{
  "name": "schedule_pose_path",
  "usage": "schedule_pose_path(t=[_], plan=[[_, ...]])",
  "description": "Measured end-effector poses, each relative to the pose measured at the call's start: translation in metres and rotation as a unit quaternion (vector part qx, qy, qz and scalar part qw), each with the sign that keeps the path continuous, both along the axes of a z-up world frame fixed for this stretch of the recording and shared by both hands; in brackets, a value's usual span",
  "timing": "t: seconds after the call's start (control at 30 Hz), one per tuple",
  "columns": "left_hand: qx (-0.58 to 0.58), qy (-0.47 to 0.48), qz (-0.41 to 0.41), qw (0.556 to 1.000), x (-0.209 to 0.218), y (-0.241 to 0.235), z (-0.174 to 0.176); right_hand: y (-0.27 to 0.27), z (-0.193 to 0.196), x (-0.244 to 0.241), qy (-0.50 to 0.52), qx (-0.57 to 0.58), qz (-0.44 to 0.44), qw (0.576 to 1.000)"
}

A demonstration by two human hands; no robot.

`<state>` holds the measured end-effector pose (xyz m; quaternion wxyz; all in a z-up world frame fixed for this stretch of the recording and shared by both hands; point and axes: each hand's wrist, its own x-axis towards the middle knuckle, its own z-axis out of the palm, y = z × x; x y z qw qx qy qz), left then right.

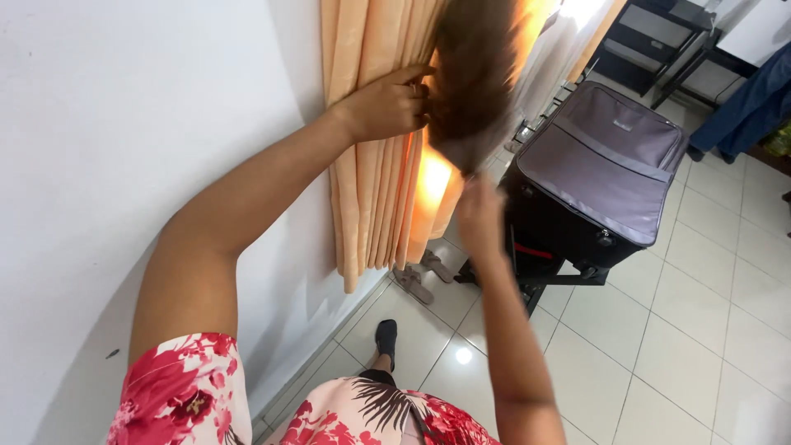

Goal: The person uses a feather duster to clean a peach-colored curtain hanging by a window. They hold the curtain with one hand while sweeping the duster up and down the fabric. The person also dusts the metal window grille behind the curtain.

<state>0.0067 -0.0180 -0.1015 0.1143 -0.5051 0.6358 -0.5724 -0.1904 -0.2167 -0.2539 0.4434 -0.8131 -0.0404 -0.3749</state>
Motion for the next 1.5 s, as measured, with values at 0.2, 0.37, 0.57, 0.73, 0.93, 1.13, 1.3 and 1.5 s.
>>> schedule_pose_path(t=[0.2, 0.37, 0.57, 0.73, 0.93, 1.13, 1.3, 1.5], plan=[[0.011, -0.012, 0.033, 0.999, 0.014, -0.007, 0.002, 0.033, -0.252, -0.075, 0.345, -0.04, -0.028, 0.937], [0.028, 0.003, 0.027, 0.999, 0.016, -0.014, 0.001, 0.019, -0.343, -0.187, 0.546, 0.078, -0.057, 0.832], [0.002, 0.033, -0.023, 0.999, 0.002, -0.017, 0.001, 0.011, -0.239, -0.161, 0.297, 0.177, -0.126, 0.93], [-0.005, 0.049, -0.033, 0.998, -0.019, -0.006, 0.006, 0.026, -0.151, -0.14, 0.18, 0.092, -0.026, 0.979], [-0.018, 0.041, -0.003, 0.999, -0.024, 0.019, 0.006, 0.033, -0.213, -0.173, 0.399, 0.061, -0.002, 0.915], [0.011, -0.004, 0.079, 0.997, -0.016, 0.016, 0.006, 0.012, -0.329, -0.256, 0.483, 0.192, -0.114, 0.847], [0.071, -0.057, 0.111, 0.99, 0.004, -0.033, 0.001, -0.003, -0.357, -0.273, 0.48, 0.229, -0.219, 0.818], [0.268, -0.06, 0.37, 0.888, 0.0, -0.119, 0.01, 0.015, -0.303, -0.253, 0.399, 0.383, -0.238, 0.798]])
